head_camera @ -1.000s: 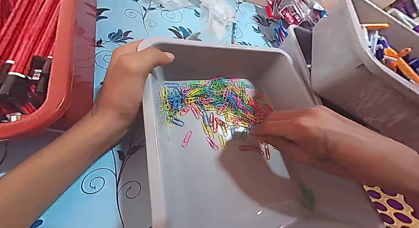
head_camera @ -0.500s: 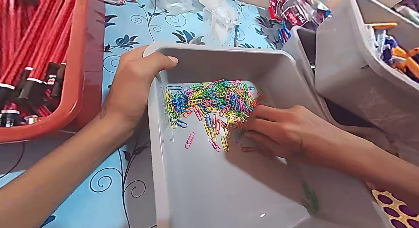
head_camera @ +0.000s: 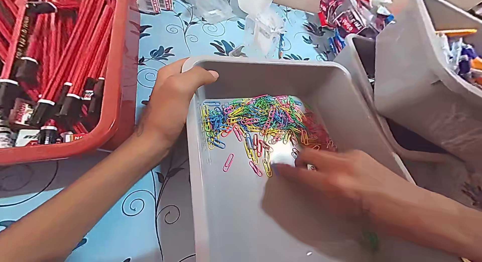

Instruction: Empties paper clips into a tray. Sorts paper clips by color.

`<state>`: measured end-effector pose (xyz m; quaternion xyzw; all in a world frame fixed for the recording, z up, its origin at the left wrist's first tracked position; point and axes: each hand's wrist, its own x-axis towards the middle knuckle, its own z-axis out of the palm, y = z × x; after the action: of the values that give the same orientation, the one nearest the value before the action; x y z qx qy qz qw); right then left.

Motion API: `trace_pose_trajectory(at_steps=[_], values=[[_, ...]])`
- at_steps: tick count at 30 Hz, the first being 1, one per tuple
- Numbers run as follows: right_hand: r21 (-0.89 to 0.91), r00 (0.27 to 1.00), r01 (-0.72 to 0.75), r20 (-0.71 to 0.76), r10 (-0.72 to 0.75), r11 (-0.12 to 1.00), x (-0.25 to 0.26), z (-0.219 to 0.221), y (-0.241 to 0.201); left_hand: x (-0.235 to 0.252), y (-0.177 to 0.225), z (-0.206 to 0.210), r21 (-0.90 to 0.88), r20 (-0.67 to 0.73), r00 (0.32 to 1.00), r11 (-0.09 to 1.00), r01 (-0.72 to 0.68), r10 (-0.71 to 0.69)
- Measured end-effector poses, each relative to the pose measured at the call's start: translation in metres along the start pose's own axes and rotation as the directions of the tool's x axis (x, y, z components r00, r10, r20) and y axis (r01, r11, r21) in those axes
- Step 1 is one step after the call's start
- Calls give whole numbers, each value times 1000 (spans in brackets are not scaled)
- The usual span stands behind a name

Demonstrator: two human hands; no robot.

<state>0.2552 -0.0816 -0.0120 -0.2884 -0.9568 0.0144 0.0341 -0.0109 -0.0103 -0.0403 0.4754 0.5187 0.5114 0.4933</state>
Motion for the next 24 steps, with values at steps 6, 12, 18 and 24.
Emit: trace_pose_trajectory(at_steps=[6,12,18,24], values=[[101,998,-51,26,49,994,-24,-22,-28,1,-1,-2,17,5,1000,1000,0,0],[-69,973,-229,13,230,971,-26,-2,-3,-1,1,-1,2,2,1000,1000,11,-11],[111,995,-56,-80,65,992,-20,-9,-19,2,-1,-2,-24,20,1000,1000,5,-4],[161,989,116,75,-129,980,-1,5,-45,5,-3,-4,-8,21,1000,1000,-10,10]])
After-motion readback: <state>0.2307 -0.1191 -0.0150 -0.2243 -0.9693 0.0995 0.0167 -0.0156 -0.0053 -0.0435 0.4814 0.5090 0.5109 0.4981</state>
